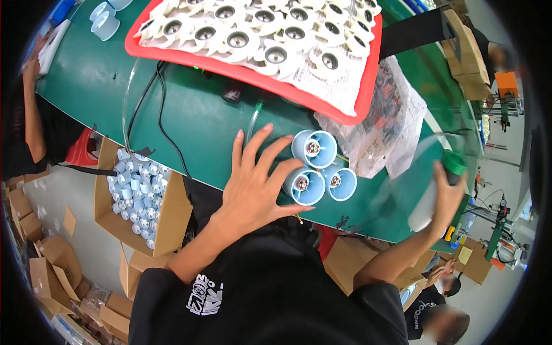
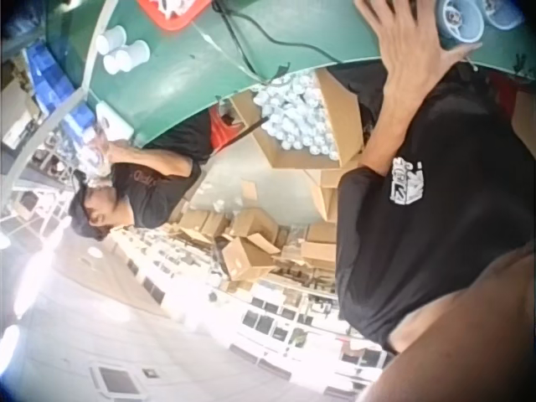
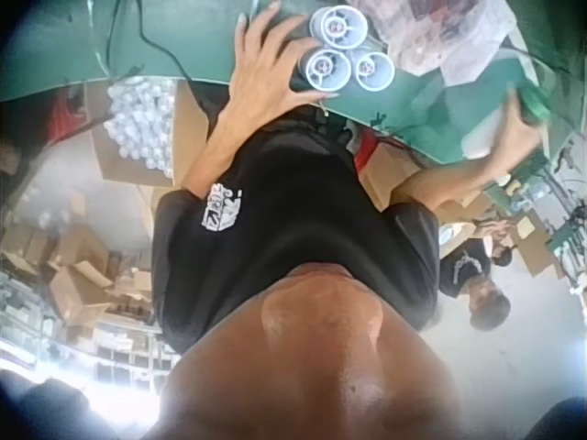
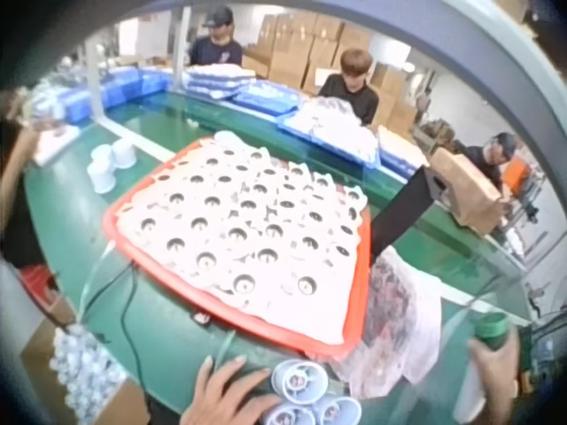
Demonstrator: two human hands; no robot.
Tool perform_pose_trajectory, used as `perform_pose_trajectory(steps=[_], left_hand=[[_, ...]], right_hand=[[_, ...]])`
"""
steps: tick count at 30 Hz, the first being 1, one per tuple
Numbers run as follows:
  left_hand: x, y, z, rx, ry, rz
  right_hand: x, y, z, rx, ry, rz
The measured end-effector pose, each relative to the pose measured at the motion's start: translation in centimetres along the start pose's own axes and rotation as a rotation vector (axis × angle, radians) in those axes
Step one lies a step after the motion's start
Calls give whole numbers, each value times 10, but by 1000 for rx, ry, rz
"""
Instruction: Apply adhesive or lubricant to the center of fan housings and insert fan blades to assemble small cooling fans.
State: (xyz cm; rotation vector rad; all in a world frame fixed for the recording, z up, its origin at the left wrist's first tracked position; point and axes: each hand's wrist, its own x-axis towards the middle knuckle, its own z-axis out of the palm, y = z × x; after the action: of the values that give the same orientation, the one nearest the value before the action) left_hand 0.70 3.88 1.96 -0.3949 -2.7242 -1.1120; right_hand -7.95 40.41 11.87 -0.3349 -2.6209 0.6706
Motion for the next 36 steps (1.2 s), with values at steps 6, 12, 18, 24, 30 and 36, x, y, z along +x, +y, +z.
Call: perform_pose_trajectory(steps=[6, 12, 18, 24, 30, 36], left_hand=[[-6, -4, 2, 8, 38, -3], [-6, -5, 10, 37, 163, -17], [-2, -4, 13, 86, 180, 0], [-5, -3, 16, 82, 203, 10], [-13, -5, 12, 50, 268, 61], [-16, -10, 6, -38, 263, 102]], right_hand=[[-27, -17, 59, -313, -91, 53], [-22, -22, 70, -380, -188, -9], [-17, -115, 55, -117, 20, -345], [-35, -203, 93, 30, -325, -1045], [-26, -210, 113, -229, -222, -1270], [-16, -205, 120, -361, -112, -1402]])
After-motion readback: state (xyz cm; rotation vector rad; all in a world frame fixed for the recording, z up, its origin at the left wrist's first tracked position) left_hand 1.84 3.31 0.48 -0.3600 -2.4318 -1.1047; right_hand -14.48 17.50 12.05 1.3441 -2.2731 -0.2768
